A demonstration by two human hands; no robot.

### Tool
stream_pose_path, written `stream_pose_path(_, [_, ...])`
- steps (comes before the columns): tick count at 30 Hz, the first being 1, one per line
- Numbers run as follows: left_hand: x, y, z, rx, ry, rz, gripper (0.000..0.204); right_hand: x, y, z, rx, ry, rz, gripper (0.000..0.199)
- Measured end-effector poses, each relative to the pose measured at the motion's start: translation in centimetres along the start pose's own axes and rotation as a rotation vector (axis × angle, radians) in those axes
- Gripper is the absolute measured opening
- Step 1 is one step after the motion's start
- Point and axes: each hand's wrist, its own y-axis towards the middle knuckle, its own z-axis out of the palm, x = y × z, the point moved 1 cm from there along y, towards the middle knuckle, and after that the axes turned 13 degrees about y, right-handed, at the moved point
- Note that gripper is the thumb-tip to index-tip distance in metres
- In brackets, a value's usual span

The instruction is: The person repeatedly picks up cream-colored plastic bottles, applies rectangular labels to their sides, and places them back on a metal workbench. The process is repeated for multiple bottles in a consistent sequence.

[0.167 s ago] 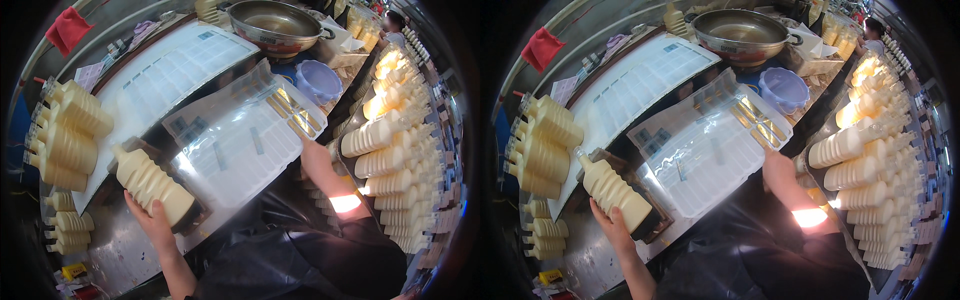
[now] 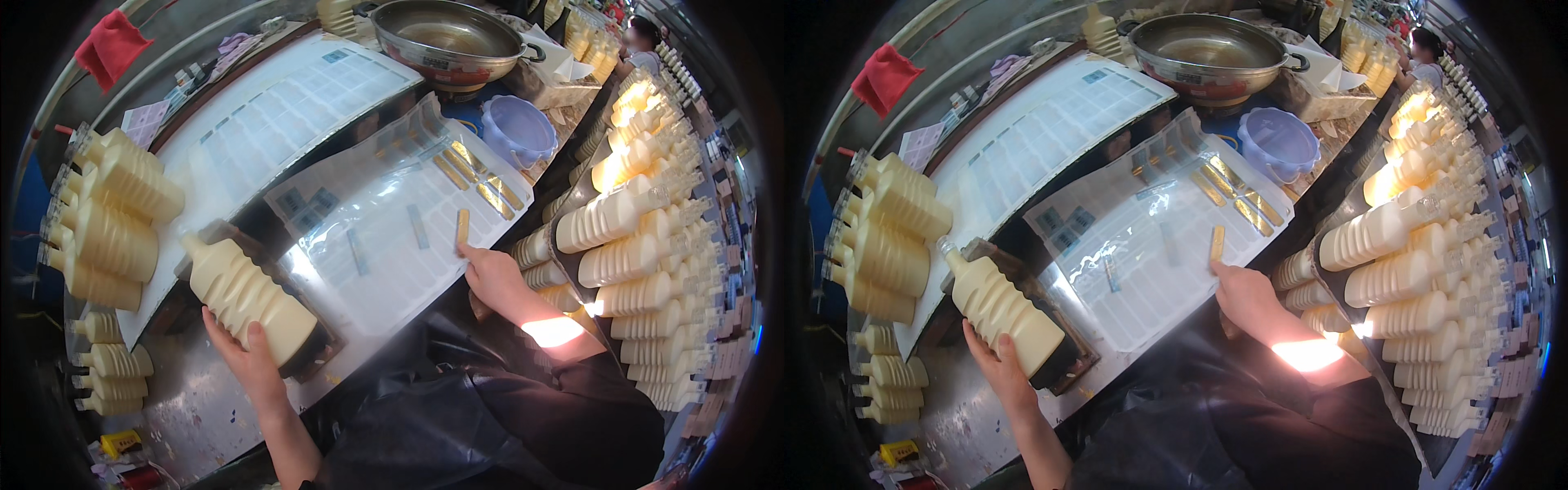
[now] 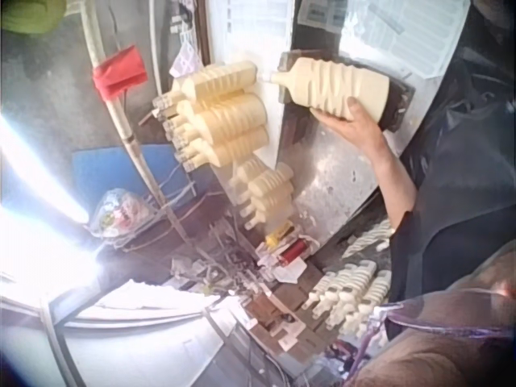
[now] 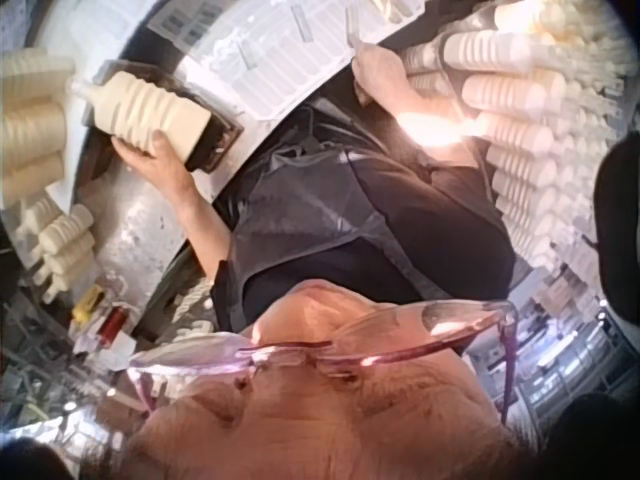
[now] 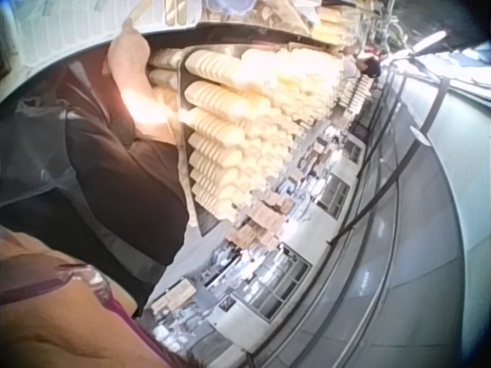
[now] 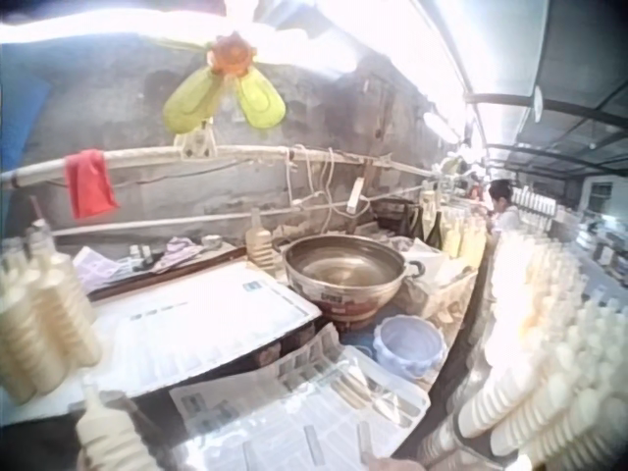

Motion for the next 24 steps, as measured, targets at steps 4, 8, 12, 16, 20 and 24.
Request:
stream_pose_path(4, [-0.2, 0.0, -0.1, 0.005, -0.029, -0.008, 0.080, -1.5, 3.1, -1.0, -0.132, 0.006, -0.138, 0.040])
stream_pose_path(8, [-0.6, 0.3, -0.1, 0.016, -0.038, -0.020, 0.084, -2.1, 3.0, -1.9, -0.086, -0.227, -0.051, 0.033])
stream_pose_path(12, [-0.8, 0.2, -0.1, 0.005, -0.058, -0.037, 0.089, -4.1, 1.7, -1.5, -0.328, -0.024, 0.009, 0.019])
stream_pose_path(16, [-0.2, 0.7, -0.8, 0.041, -0.056, -0.049, 0.087, -6.5, 2.6, -1.4, -0.301, 0.397, 0.487, 0.038])
stream_pose_path(20, [-0.7, 1.9, -1.1, 0.034, -0.162, -0.093, 0.082, -7.2, 1.9, -1.6, -0.102, 0.925, 0.727, 0.032])
stream_pose_path(24, [-0.4, 2.7, -0.9, 0.051, -0.176, -0.129, 0.080, -4.3, 2.7, -4.1, -0.169, 0.070, 0.368, 0.023])
